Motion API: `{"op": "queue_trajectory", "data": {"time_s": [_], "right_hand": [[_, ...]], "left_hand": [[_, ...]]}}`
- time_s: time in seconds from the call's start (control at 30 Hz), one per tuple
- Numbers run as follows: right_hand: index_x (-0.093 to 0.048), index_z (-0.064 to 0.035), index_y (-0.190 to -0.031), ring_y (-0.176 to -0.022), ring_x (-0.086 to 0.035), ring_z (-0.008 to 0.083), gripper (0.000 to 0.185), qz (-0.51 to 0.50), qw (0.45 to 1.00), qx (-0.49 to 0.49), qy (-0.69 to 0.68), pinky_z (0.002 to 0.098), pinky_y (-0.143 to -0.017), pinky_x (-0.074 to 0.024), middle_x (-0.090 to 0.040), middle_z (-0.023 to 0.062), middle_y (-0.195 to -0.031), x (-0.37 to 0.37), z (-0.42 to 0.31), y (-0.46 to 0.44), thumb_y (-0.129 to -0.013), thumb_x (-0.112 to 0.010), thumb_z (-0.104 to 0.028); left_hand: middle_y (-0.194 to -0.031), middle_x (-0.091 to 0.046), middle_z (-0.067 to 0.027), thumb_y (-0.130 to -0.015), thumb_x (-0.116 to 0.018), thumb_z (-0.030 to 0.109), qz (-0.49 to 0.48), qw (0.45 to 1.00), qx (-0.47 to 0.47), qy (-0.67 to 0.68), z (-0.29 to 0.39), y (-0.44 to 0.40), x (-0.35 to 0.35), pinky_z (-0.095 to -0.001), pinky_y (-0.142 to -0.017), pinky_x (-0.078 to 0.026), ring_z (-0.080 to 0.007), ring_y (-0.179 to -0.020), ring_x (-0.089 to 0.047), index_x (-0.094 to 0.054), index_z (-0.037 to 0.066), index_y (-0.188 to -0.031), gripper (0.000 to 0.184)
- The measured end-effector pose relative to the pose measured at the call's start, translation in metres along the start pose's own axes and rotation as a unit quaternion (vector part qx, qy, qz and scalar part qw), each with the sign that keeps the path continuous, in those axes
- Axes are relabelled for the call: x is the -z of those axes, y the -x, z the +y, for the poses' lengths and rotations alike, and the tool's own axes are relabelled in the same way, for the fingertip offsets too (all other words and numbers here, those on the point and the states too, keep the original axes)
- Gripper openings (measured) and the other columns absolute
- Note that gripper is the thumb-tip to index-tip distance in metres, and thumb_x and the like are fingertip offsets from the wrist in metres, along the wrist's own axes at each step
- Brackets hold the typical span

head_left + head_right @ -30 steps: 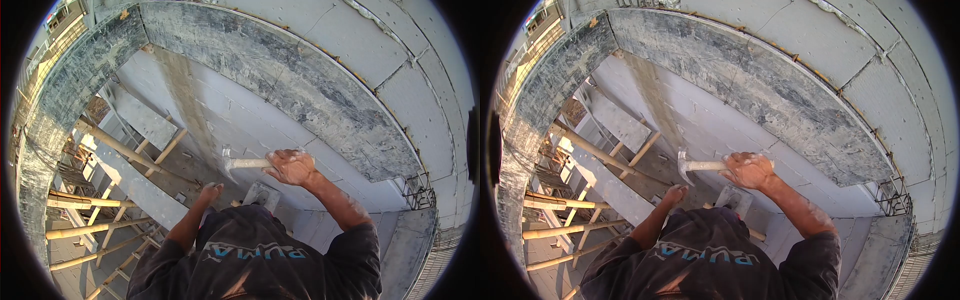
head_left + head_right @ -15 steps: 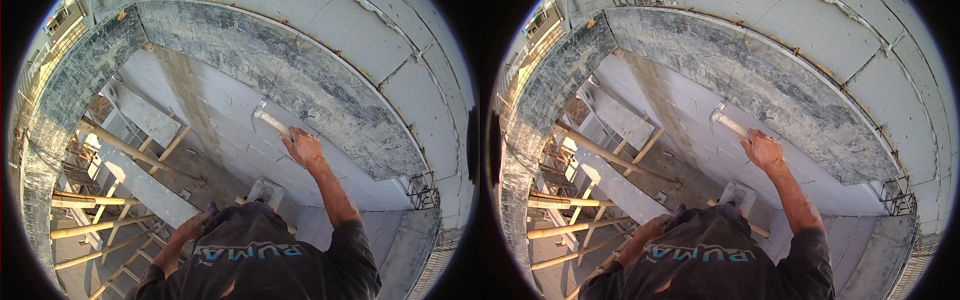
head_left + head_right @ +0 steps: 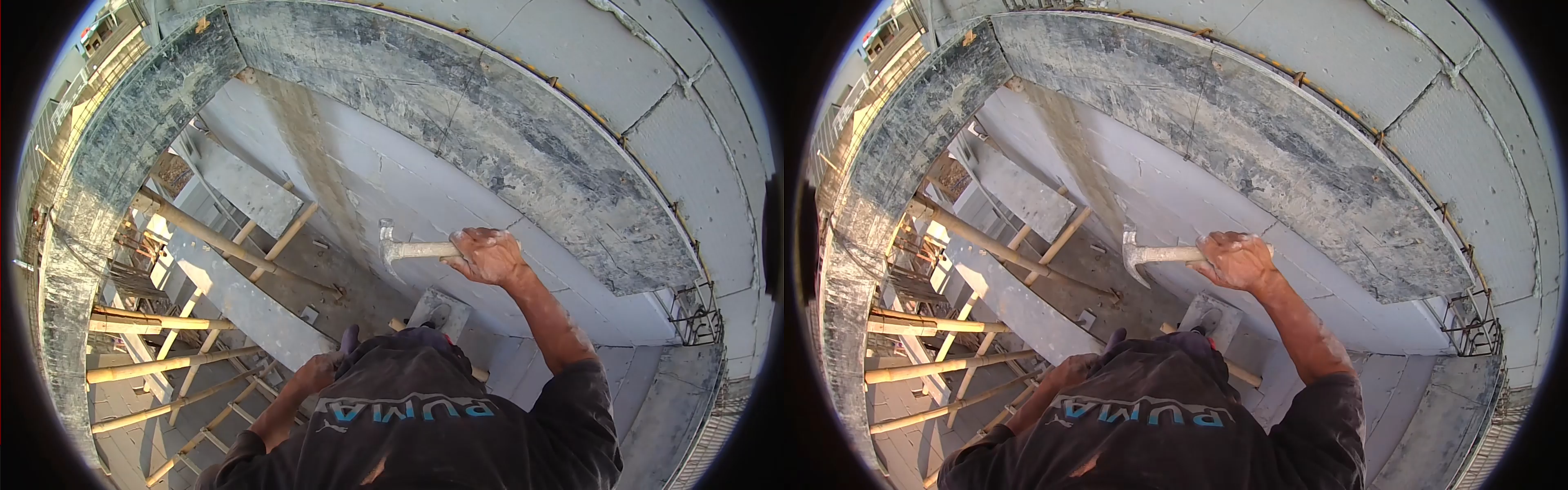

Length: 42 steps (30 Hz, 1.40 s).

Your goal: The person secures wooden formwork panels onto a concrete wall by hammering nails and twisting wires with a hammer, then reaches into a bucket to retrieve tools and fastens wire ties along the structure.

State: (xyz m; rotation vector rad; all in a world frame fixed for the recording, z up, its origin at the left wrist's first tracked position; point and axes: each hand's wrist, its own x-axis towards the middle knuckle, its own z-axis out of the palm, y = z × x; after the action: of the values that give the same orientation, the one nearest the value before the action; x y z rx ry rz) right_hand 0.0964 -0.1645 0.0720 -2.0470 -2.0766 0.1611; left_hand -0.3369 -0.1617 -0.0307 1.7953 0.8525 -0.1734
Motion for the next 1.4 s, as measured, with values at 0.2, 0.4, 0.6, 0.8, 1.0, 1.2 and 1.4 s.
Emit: {"op": "queue_trajectory", "data": {"time_s": [0.2,0.4,0.6,0.8,1.0,1.2,1.4], "right_hand": [[-0.057,0.0005,-0.099,-0.08,-0.067,0.0455,0.043,0.051,0.967,-0.196,-0.154,0.0511,-0.071,-0.0522,-0.068,0.0245,-0.083,-0.003,-0.023,-0.019,-0.098,-0.055,-0.042],[-0.06,0.0015,-0.102,-0.071,-0.065,0.0382,0.039,0.128,0.954,-0.161,-0.216,0.0465,-0.065,-0.0497,-0.064,0.0194,-0.076,0.02,-0.045,0.011,-0.096,-0.063,-0.037],[-0.054,-0.0045,-0.087,-0.052,-0.046,0.0089,0.033,0.388,0.838,-0.154,-0.351,0.0279,-0.048,-0.0384,-0.048,0.0006,-0.062,0.031,-0.017,0.053,-0.096,-0.065,-0.035],[-0.05,-0.0077,-0.08,-0.056,-0.047,0.0094,0.036,0.538,0.731,-0.149,-0.391,0.0243,-0.051,-0.0398,-0.049,0.0027,-0.068,0.106,0.016,0.108,-0.099,-0.06,-0.037],[-0.055,-0.0091,-0.078,-0.06,-0.052,0.0146,0.042,0.57,0.709,-0.236,-0.34,0.0305,-0.057,-0.043,-0.051,0.003,-0.068,0.121,0.038,0.162,-0.103,-0.051,-0.043],[-0.043,-0.0035,-0.081,-0.049,-0.042,0.0166,0.048,0.624,0.669,-0.295,-0.274,0.0308,-0.042,-0.0358,-0.041,0.0041,-0.059,0.096,0.039,0.17,-0.1,-0.054,-0.046],[-0.044,-0.0015,-0.081,-0.047,-0.042,0.0165,0.047,0.619,0.68,-0.282,-0.275,0.0307,-0.04,-0.035,-0.041,0.0044,-0.057,0.1,0.044,0.162,-0.1,-0.054,-0.043]], "left_hand": [[-0.106,-0.067,-0.0203,-0.088,-0.061,0.023,0.017,0.998,-0.061,-0.017,-0.003,0.005,-0.009,-0.042,-0.087,-0.05,-0.0377,-0.1,-0.064,-0.064,0.005,-0.116,0.033],[-0.105,-0.068,-0.0195,-0.097,-0.053,0.027,0.031,0.999,-0.015,0.035,0.003,-0.009,-0.002,-0.0412,-0.09,-0.05,-0.0359,-0.101,-0.065,-0.064,0.004,-0.118,0.033],[-0.126,-0.062,-0.0187,-0.102,-0.052,0.04,-0.212,0.977,0.017,-0.008,0.003,-0.095,0.044,-0.0398,-0.097,-0.047,-0.0297,-0.112,-0.061,-0.054,0.001,-0.133,0.05],[-0.146,-0.048,-0.0147,-0.094,-0.062,0.052,0.148,0.866,-0.058,0.474,0.128,-0.222,0.147,-0.0424,-0.103,-0.044,-0.027,-0.128,-0.049,-0.044,0.004,-0.146,0.073],[-0.152,-0.042,-0.0114,-0.099,-0.049,0.052,0.262,0.655,-0.081,0.704,0.206,-0.32,0.229,-0.0435,-0.11,-0.037,-0.0272,-0.134,-0.044,-0.033,0.002,-0.151,0.074],[-0.15,-0.042,-0.0099,-0.099,-0.049,0.049,0.238,0.6,-0.061,0.761,0.216,-0.321,0.244,-0.042,-0.115,-0.03,-0.0229,-0.135,-0.04,-0.03,-0.001,-0.151,0.075],[-0.147,-0.04,-0.0138,-0.091,-0.06,0.054,0.218,0.595,-0.086,0.769,0.202,-0.326,0.244,-0.0415,-0.114,-0.031,-0.0238,-0.134,-0.039,-0.027,-0.003,-0.152,0.089]]}}
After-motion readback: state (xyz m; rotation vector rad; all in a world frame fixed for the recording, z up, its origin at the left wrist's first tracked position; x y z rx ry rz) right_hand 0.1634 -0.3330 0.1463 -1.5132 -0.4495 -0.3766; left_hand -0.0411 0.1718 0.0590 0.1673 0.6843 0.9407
